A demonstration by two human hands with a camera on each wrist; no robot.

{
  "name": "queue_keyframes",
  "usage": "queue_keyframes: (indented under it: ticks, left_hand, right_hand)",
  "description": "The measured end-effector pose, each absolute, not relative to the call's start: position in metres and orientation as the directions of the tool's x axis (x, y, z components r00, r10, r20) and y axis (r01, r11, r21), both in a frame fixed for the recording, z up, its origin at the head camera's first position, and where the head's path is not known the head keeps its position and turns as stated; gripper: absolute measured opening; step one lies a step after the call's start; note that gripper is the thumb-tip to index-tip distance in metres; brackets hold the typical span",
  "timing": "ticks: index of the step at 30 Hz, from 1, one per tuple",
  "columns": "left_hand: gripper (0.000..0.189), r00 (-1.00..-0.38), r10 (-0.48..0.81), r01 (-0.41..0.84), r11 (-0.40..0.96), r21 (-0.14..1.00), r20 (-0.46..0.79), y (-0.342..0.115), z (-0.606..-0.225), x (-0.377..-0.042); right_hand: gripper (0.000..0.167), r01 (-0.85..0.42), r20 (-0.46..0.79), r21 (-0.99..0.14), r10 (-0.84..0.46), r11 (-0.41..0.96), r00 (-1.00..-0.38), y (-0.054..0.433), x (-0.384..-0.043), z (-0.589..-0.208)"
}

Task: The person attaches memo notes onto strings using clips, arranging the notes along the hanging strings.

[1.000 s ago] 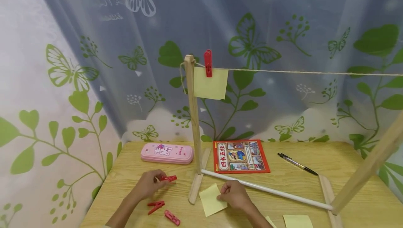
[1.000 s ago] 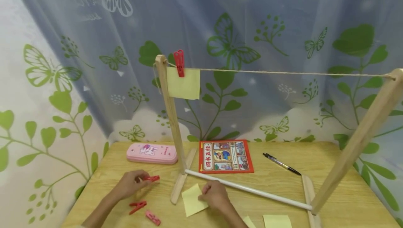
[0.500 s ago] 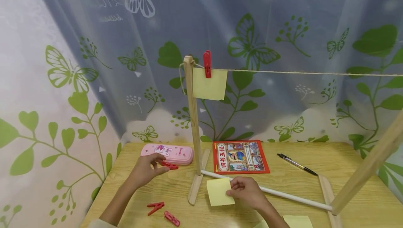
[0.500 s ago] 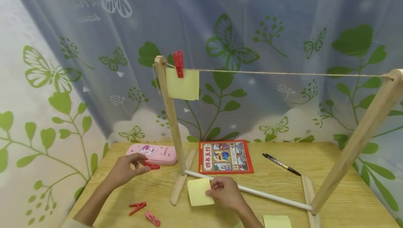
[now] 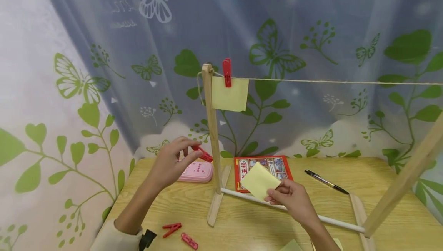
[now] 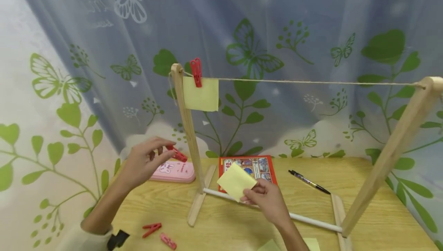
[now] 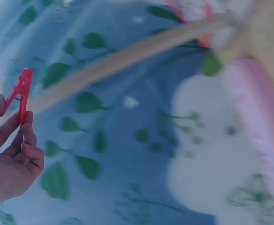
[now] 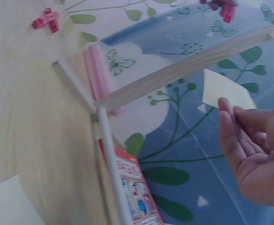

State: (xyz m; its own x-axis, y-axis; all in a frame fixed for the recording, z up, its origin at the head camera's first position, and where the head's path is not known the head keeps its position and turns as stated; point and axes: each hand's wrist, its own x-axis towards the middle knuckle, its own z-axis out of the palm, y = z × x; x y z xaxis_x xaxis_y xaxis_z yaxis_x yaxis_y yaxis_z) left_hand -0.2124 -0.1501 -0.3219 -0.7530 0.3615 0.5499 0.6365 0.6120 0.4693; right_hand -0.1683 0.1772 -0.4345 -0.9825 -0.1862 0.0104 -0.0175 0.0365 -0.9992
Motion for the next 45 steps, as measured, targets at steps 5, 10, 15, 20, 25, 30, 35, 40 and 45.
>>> queue_keyframes:
  ticks: [5,10,15,20,25,30,35,40,45]
  left_hand:
    - [0.033,-0.716,0.388,0.689,0.529,0.496,0.581,-0.122,-0.282,-0.211]
    - [0.039,-0.726,0.337,0.686,0.424,0.592,0.599,-0.098,-0.249,-0.21]
    - [0.032,-0.697,0.343,0.717,0.344,0.606,0.63,-0.076,-0.224,-0.21]
    - [0.033,-0.663,0.335,0.749,0.297,0.592,0.67,-0.057,-0.204,-0.215]
    - [0.032,-0.666,0.291,0.745,0.209,0.634,0.687,-0.04,-0.187,-0.222]
    - [0.029,-0.633,0.319,0.773,0.209,0.6,0.705,-0.026,-0.172,-0.229]
    - [0.026,-0.62,0.32,0.784,0.23,0.576,0.716,-0.018,-0.165,-0.235]
    - [0.02,-0.612,0.285,0.791,0.216,0.573,0.738,-0.013,-0.162,-0.238]
    - [0.015,-0.6,0.266,0.795,0.093,0.6,0.754,-0.006,-0.158,-0.239]
  right_hand:
    - [0.028,-0.125,0.127,-0.992,-0.072,-0.026,-0.989,0.177,-0.17,-0.42]
    - [0.031,-0.226,0.226,-0.972,-0.003,-0.058,-0.974,0.176,-0.178,-0.401]
    - [0.032,-0.235,0.234,-0.957,0.027,-0.168,-0.972,0.171,-0.186,-0.379]
    - [0.025,-0.258,0.256,-0.926,0.044,-0.274,-0.966,0.16,-0.196,-0.359]
    - [0.027,-0.245,0.238,-0.91,0.063,-0.335,-0.969,0.15,-0.202,-0.341]
    - [0.032,-0.213,0.2,-0.906,0.073,-0.366,-0.977,0.147,-0.207,-0.328]
    - [0.029,-0.222,0.207,-0.86,0.084,-0.46,-0.975,0.146,-0.215,-0.321]
    - [0.024,-0.239,0.222,-0.83,0.094,-0.505,-0.97,0.144,-0.22,-0.315]
    - [0.016,-0.252,0.248,-0.791,0.084,-0.558,-0.965,0.142,-0.223,-0.307]
